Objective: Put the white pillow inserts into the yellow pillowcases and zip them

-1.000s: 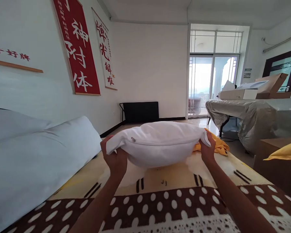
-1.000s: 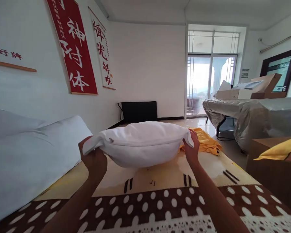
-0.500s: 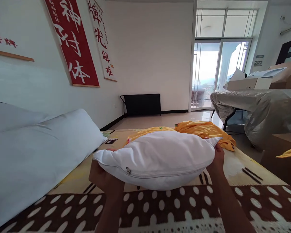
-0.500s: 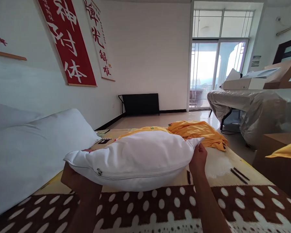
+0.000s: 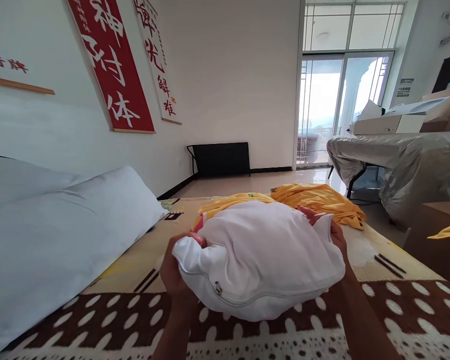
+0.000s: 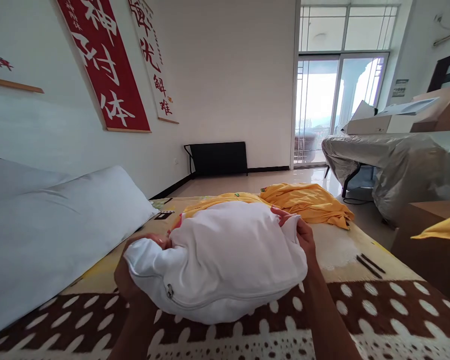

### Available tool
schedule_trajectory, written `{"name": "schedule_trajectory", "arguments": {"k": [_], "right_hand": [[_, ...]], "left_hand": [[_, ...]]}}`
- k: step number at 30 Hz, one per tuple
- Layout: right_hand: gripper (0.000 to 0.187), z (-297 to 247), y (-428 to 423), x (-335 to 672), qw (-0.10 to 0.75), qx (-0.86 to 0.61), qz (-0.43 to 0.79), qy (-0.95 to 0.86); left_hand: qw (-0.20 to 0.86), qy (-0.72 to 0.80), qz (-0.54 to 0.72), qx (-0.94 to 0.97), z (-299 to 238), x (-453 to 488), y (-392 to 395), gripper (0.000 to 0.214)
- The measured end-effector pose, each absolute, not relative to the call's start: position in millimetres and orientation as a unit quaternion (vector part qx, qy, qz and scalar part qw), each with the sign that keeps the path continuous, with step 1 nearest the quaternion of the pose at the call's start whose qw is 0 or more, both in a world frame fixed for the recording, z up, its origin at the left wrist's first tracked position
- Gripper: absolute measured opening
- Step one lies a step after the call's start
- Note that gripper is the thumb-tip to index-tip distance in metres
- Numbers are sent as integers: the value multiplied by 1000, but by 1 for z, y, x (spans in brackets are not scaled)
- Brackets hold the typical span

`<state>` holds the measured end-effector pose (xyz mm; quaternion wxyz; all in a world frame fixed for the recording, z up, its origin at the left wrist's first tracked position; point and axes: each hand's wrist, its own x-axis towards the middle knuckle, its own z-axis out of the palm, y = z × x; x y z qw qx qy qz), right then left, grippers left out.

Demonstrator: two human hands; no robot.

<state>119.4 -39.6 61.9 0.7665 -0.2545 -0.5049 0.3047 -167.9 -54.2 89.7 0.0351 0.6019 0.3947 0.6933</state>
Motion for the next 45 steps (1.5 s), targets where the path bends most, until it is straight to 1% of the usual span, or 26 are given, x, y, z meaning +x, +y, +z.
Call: {"name": "schedule_trajectory", "arguments": {"k": [1,3,5,7,9,11,14,18,22,25,27,29,31,33,35,36,39,41,43,45], "right_hand": [[11,64,-43,116,746,-263,294,-537],[17,70,-50,108,698,-268,273,-605],[22,74,-56,99,645,-259,263,-669],[26,76,-59,89,601,-248,256,-715],[31,74,-61,77,575,-248,239,-742],[33,71,-62,67,553,-268,208,-761],[30,68,-63,56,513,-301,158,-788],[24,69,-67,51,479,-298,143,-813],[21,69,-69,46,462,-296,123,-827],[22,65,-65,43,450,-289,110,-837],[23,65,-64,44,450,-292,102,-838],[19,70,-70,47,479,-317,66,-816],[20,77,-84,49,506,-329,0,-797],[24,78,-105,43,470,-298,-59,-829],[25,69,-125,28,398,-256,-103,-875],[28,59,-132,17,390,-268,-128,-872],[47,22,-137,-17,431,-382,-190,-795],[52,2,-131,-31,440,-428,-213,-760],[49,-8,-123,-36,416,-424,-229,-771],[39,-13,-118,-35,372,-405,-236,-801]], "left_hand": [[59,374,685,622,91,-165,-58,19],[91,374,631,673,94,-159,-64,15],[83,392,561,724,96,-153,-68,14],[65,369,522,766,97,-145,-69,18],[60,333,507,793,94,-136,-69,20],[82,316,497,804,89,-127,-68,22],[125,306,488,808,80,-118,-68,25],[134,282,492,813,74,-114,-68,34],[98,278,480,827,72,-114,-68,49],[63,330,448,828,71,-113,-68,40],[58,349,435,828,72,-112,-68,35],[70,363,438,820,75,-113,-66,35],[91,388,452,798,79,-117,-62,35],[113,418,476,766,84,-125,-58,37],[137,437,503,733,89,-134,-54,38],[149,441,517,718,91,-139,-52,38],[181,443,561,675,96,-151,-50,37],[200,442,589,646,97,-157,-50,37],[212,439,615,619,97,-162,-50,38],[214,434,640,597,96,-166,-51,38]]}}
